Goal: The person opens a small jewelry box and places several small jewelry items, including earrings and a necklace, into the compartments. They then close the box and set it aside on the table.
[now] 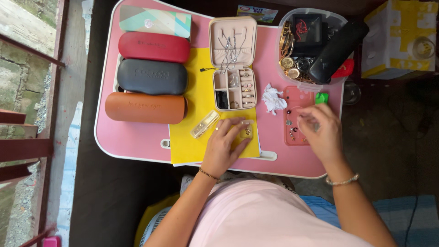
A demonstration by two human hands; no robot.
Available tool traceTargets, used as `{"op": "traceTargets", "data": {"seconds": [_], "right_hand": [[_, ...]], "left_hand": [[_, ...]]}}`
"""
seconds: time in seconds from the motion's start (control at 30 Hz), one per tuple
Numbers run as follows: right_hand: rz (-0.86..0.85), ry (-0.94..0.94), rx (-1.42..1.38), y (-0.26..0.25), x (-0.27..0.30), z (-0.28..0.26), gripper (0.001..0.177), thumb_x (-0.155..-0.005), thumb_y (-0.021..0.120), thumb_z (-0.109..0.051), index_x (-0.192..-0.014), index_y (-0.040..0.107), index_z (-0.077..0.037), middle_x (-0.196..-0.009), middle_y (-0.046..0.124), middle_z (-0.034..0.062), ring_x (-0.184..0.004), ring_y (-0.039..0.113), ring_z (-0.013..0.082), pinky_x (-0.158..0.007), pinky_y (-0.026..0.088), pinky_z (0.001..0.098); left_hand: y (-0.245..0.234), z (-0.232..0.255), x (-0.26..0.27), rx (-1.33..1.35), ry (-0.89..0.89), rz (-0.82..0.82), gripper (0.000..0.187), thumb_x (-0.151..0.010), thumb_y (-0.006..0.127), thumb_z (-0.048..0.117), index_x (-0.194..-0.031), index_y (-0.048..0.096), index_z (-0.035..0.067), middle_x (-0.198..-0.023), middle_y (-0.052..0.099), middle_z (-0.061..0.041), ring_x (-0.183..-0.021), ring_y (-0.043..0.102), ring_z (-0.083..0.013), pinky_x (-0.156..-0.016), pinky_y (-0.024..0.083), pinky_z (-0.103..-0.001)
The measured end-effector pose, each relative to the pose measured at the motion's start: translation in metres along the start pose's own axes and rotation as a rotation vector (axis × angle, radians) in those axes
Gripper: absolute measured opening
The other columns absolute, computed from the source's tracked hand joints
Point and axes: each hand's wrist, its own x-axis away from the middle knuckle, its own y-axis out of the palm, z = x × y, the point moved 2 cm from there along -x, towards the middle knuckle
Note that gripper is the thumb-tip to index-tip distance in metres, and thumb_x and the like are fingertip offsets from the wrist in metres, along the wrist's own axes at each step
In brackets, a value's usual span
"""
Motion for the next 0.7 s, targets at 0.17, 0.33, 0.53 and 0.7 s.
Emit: {"op": "traceTargets", "data": {"seconds": [0.17, 0.33, 0.53, 0.7], "right_hand": [[-0.041, -0.097, 0.002, 0.015, -0.013, 0.011, 0.018, -0.089, 0.074, 0.001, -0.107, 0.074, 0.002, -0.102, 0.063, 0.0115, -0.086, 0.069, 0.0213, -0.075, 0.058, 0.0296], [-0.083, -0.151, 0.132, 0.026, -0.017, 0.014, 0.018, -0.085, 0.075, 0.003, -0.104, 0.075, 0.003, -0.099, 0.064, 0.0132, -0.082, 0.067, 0.0244, -0.07, 0.056, 0.0335], [-0.049, -0.15, 0.115, 0.021, -0.015, -0.01, 0.017, -0.085, 0.077, 0.001, -0.101, 0.075, 0.0, -0.097, 0.067, 0.0108, -0.082, 0.069, 0.0234, -0.069, 0.055, 0.0329], [-0.181, -0.184, -0.102, 0.057, 0.012, -0.052, 0.017, -0.082, 0.079, -0.003, -0.098, 0.076, -0.003, -0.09, 0.07, 0.0074, -0.078, 0.07, 0.0214, -0.067, 0.056, 0.0306]], "left_hand": [[0.003, 0.001, 0.001, 0.008, -0.045, 0.03, 0.041, -0.086, 0.079, 0.015, -0.125, 0.067, 0.008, -0.123, 0.063, -0.009, -0.109, 0.062, -0.0315, -0.09, 0.054, -0.041], [0.004, 0.002, 0.002, -0.008, -0.063, 0.054, 0.043, -0.085, 0.08, 0.017, -0.126, 0.067, 0.008, -0.121, 0.063, -0.01, -0.11, 0.062, -0.0318, -0.092, 0.053, -0.041], [0.004, 0.001, 0.003, 0.005, -0.069, 0.067, 0.046, -0.085, 0.081, 0.018, -0.127, 0.068, 0.008, -0.12, 0.063, -0.01, -0.109, 0.062, -0.0319, -0.091, 0.054, -0.041], [0.005, -0.001, 0.004, 0.004, -0.059, 0.075, 0.046, -0.083, 0.082, 0.018, -0.126, 0.067, 0.007, -0.12, 0.064, -0.011, -0.109, 0.062, -0.0327, -0.091, 0.054, -0.042]]}}
